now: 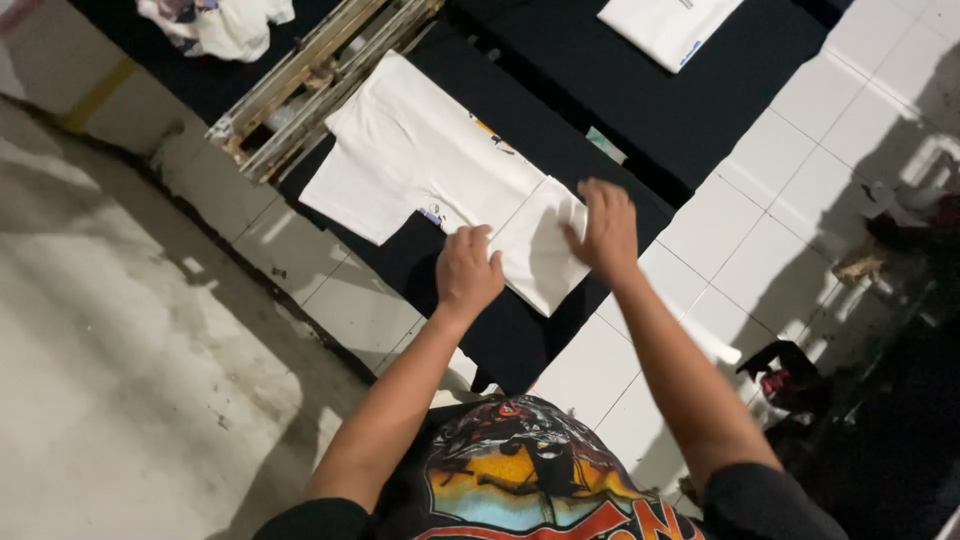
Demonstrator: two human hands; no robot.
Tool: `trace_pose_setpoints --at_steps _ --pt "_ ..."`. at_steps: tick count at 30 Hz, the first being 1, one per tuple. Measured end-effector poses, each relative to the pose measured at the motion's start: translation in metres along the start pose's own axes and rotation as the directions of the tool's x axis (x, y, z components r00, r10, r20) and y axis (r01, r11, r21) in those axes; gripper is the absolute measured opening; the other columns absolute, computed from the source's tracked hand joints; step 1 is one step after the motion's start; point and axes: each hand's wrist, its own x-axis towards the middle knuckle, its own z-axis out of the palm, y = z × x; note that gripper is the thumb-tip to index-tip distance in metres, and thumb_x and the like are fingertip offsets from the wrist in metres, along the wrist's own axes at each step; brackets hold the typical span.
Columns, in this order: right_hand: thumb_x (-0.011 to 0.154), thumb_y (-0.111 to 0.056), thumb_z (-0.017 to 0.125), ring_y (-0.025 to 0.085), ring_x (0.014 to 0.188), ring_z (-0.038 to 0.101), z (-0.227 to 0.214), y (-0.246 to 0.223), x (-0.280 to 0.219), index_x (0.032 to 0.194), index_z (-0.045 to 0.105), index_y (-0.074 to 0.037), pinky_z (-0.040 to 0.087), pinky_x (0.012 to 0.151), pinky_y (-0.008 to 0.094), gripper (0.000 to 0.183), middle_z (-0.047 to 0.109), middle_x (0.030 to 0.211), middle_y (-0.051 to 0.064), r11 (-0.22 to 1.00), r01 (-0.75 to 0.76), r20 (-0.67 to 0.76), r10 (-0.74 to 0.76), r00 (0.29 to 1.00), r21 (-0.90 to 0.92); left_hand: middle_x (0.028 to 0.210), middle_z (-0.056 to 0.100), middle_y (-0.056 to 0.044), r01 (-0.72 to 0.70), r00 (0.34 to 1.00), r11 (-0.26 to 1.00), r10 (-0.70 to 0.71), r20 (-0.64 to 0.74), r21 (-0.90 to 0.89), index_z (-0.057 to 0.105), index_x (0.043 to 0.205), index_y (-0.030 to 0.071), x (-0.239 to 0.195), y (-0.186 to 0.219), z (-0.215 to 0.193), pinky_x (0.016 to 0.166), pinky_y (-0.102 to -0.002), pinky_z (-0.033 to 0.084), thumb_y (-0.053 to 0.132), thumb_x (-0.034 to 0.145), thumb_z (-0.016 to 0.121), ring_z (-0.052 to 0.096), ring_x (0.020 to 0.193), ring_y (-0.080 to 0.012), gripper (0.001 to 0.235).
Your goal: The person folds a white t-shirt on a black table, smoothing it out and folding it into a neat square. They then pick up another white t-shirt from a pile, unfold it, and lay it flat on the table to begin folding it as well.
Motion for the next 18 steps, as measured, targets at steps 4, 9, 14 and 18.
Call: trace_pose_setpoints --at_steps 4,9,14,18 --pt "0.081 -0.046 0.081 0.054 0.136 0.046 -0.022 -0.073 -0.055 0.150 0.045 0.004 0.043 0.103 0.056 0.092 0.049 0.147 0.031 0.999 -0.034 0.031 0.034 0.999 -0.013 0.127 0.058 -0.016 -0.438 0.892 0.898 0.440 -0.107 0.039 0.059 0.135 0.010 0.032 -0.022 0.046 0.091 -0.045 0.049 0.020 0.096 0.056 0.059 0.116 -0.0349 0.041" --pt "0.089 -0.043 0.070 0.054 0.146 0.033 -0.029 -0.144 -0.098 0.151 0.043 0.008 0.028 0.118 0.058 0.085 0.042 0.155 0.034 0.995 -0.090 0.315 0.099 0.944 -0.040 0.163 0.040 -0.014 -0.670 0.728 0.739 0.636 0.254 0.067 0.043 0.157 0.009 0.066 -0.016 0.040 0.119 -0.058 0.028 0.043 0.095 0.060 0.034 0.152 -0.0328 0.072" --pt "0.092 -0.034 0.067 0.041 0.140 0.049 -0.010 -0.165 -0.141 0.141 0.057 0.000 0.037 0.115 0.051 0.060 0.056 0.147 0.022 0.984 -0.142 0.139 0.156 0.978 -0.106 0.168 0.024 -0.022 -0.641 0.708 0.767 0.573 0.413 0.036 0.031 0.160 0.002 0.055 -0.042 0.034 0.119 -0.066 0.017 0.054 0.097 0.049 0.021 0.155 -0.0394 0.084" --pt "0.086 -0.031 0.075 0.027 0.116 0.068 -0.009 -0.155 -0.134 0.113 0.075 -0.013 0.048 0.111 0.043 0.032 0.075 0.117 0.007 0.958 -0.275 -0.084 0.268 0.960 -0.086 0.160 0.037 -0.027 -0.600 0.725 0.800 0.550 0.414 -0.012 0.040 0.154 -0.001 0.053 -0.053 0.019 0.115 -0.074 0.006 0.056 0.102 0.038 0.025 0.152 -0.0448 0.078"
